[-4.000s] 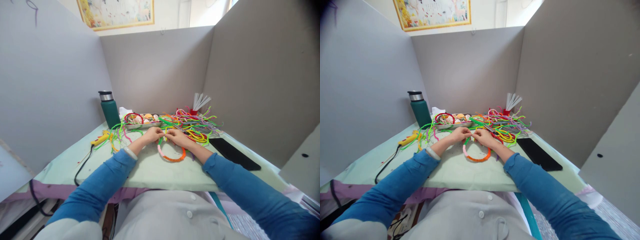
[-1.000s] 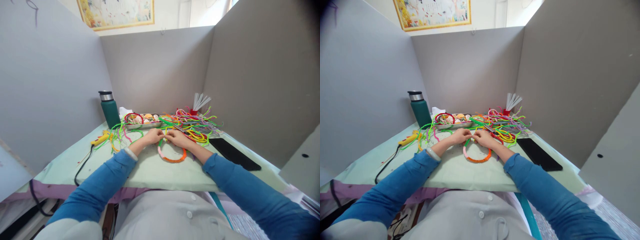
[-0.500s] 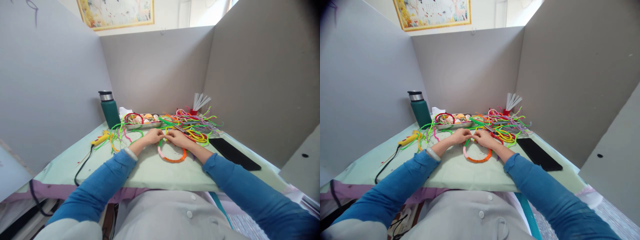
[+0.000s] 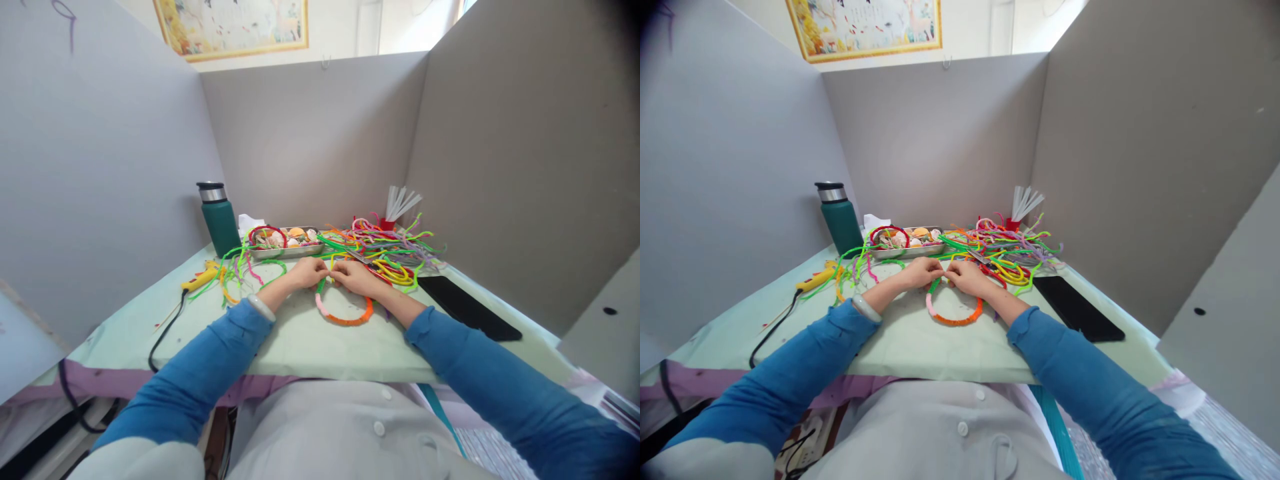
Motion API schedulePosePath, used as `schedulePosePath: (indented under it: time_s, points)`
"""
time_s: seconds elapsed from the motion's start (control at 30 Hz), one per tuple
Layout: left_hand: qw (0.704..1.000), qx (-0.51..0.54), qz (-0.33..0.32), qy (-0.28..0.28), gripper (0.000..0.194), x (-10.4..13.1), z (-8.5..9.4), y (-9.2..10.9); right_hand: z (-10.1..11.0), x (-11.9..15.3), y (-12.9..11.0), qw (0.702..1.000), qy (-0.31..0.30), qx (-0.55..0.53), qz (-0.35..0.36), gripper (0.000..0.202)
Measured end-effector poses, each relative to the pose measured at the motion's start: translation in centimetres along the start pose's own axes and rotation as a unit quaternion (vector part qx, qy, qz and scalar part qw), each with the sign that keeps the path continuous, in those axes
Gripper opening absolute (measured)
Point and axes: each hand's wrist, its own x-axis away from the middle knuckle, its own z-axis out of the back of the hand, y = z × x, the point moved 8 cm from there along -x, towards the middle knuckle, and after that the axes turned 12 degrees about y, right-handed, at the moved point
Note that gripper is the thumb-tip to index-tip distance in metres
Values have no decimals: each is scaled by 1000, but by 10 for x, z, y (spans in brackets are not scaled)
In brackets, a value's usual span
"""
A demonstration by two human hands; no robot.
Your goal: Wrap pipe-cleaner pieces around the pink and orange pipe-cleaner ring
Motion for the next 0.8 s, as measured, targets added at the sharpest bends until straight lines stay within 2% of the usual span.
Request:
schedulePosePath:
  time_s: [0.8]
  points:
    - [1000,-20,1,3,30,0,1,1,4,0,-7,999,3,31,20,28]
